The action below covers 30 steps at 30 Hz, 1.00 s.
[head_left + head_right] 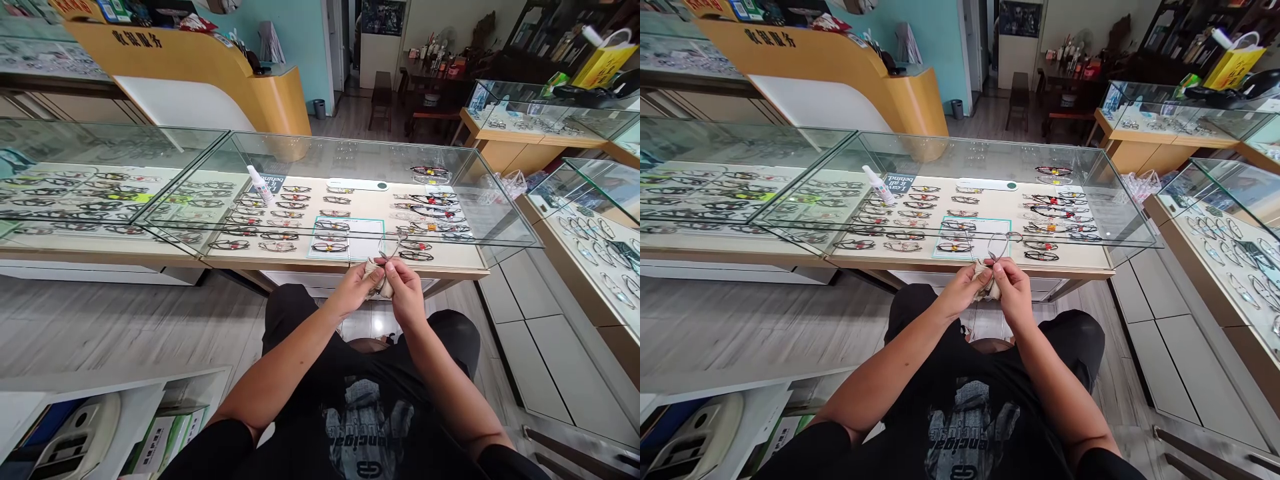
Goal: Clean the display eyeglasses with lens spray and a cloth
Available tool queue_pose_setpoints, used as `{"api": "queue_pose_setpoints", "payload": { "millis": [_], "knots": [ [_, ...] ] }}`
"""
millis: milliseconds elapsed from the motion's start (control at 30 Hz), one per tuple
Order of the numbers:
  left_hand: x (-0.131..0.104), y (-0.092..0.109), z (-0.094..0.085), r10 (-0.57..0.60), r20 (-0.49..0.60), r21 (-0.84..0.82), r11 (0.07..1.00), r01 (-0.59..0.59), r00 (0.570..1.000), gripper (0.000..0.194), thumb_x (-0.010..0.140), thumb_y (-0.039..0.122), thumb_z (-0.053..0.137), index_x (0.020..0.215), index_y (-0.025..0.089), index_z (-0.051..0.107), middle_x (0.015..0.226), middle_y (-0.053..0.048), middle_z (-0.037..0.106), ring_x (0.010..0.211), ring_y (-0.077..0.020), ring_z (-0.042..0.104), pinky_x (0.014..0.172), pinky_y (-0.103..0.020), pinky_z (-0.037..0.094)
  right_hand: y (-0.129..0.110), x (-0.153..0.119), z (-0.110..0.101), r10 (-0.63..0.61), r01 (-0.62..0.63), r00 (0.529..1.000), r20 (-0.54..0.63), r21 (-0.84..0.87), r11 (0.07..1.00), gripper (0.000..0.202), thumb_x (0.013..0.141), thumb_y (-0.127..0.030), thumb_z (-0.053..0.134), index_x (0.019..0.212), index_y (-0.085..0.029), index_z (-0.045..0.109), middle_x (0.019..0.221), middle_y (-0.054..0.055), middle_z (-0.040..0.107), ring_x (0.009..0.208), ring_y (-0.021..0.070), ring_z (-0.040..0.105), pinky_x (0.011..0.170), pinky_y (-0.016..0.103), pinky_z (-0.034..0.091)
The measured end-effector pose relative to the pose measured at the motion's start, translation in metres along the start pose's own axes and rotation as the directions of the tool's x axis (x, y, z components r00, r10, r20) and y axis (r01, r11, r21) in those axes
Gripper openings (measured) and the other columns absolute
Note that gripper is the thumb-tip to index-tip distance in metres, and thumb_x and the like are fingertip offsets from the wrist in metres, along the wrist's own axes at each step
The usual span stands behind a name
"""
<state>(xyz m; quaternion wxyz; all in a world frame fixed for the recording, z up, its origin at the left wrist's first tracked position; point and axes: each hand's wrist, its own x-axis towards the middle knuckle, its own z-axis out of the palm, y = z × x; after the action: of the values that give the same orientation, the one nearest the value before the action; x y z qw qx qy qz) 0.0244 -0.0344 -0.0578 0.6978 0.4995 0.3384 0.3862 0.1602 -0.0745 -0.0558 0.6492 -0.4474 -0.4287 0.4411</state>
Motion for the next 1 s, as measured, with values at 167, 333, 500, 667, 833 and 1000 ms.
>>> {"api": "queue_pose_setpoints", "payload": {
  "millis": [167, 333, 500, 667, 833, 1000],
  "knots": [
    [0.0, -0.004, 0.01, 0.056, -0.086, 0.015, 0.998, -0.055, 0.995, 0.07, 0.083, 0.083, 0.075, 0.108, 0.017, 0.078, 0.088, -0.003, 0.073, 0.086, -0.0173, 0.064, 0.084, -0.03, 0.051, -0.003, -0.004, 0.004, -0.087, 0.084, 0.995, -0.048, -0.049, 0.995, 0.029, 0.1, -0.053, 0.074, 0.088, -0.028, 0.081, 0.098, 0.006, 0.072, 0.101, 0.0252, 0.065, 0.1, 0.04, 0.051],
    [0.0, 0.001, 0.006, 0.018, -0.027, -0.038, 0.999, -0.019, 0.999, 0.066, 0.085, 0.079, 0.076, 0.109, 0.017, 0.08, 0.086, -0.004, 0.073, 0.081, -0.0172, 0.064, 0.081, -0.03, 0.052, 0.0, -0.004, 0.001, -0.051, 0.055, 0.996, -0.079, 0.041, 0.998, 0.025, 0.099, -0.052, 0.076, 0.093, -0.028, 0.083, 0.103, 0.006, 0.072, 0.105, 0.0259, 0.064, 0.103, 0.041, 0.051],
    [-0.004, 0.01, -0.008, -0.03, 0.162, -0.056, 0.998, 0.04, 0.986, 0.06, 0.083, 0.066, 0.086, 0.115, 0.017, 0.08, 0.09, -0.005, 0.074, 0.087, -0.0197, 0.066, 0.084, -0.031, 0.051, -0.003, -0.001, -0.008, 0.062, -0.056, 0.997, -0.045, 0.106, 0.993, 0.027, 0.094, -0.053, 0.08, 0.098, -0.027, 0.086, 0.106, 0.006, 0.074, 0.105, 0.0262, 0.066, 0.102, 0.042, 0.053],
    [-0.007, 0.016, -0.007, -0.026, 0.2, -0.008, 1.0, 0.028, 0.979, 0.063, 0.074, 0.054, 0.097, 0.121, 0.018, 0.078, 0.1, -0.006, 0.074, 0.09, -0.0187, 0.065, 0.084, -0.029, 0.05, -0.011, 0.001, -0.01, 0.088, -0.086, 0.996, -0.007, 0.136, 0.987, 0.025, 0.093, -0.053, 0.082, 0.096, -0.028, 0.086, 0.105, 0.005, 0.075, 0.103, 0.0254, 0.066, 0.098, 0.041, 0.053],
    [-0.006, 0.015, 0.004, 0.014, 0.049, 0.041, 0.999, -0.016, 0.999, 0.065, 0.077, 0.065, 0.091, 0.118, 0.018, 0.076, 0.086, 0.0, 0.066, 0.076, -0.013, 0.054, 0.075, -0.027, 0.043, -0.013, 0.001, -0.004, 0.031, -0.034, 0.999, 0.029, 0.109, 0.993, 0.023, 0.095, -0.052, 0.081, 0.094, -0.029, 0.083, 0.106, 0.005, 0.074, 0.104, 0.0246, 0.067, 0.1, 0.04, 0.053],
    [-0.008, 0.017, 0.01, 0.085, -0.067, 0.052, 0.995, -0.082, 0.994, 0.066, 0.082, 0.079, 0.08, 0.103, 0.016, 0.077, 0.078, 0.0, 0.062, 0.076, -0.0144, 0.052, 0.076, -0.029, 0.043, -0.02, -0.001, -0.004, 0.006, -0.015, 0.995, 0.098, 0.086, 0.996, 0.019, 0.097, -0.049, 0.08, 0.092, -0.03, 0.081, 0.101, 0.004, 0.071, 0.102, 0.0232, 0.067, 0.1, 0.038, 0.052]
  ]
}}
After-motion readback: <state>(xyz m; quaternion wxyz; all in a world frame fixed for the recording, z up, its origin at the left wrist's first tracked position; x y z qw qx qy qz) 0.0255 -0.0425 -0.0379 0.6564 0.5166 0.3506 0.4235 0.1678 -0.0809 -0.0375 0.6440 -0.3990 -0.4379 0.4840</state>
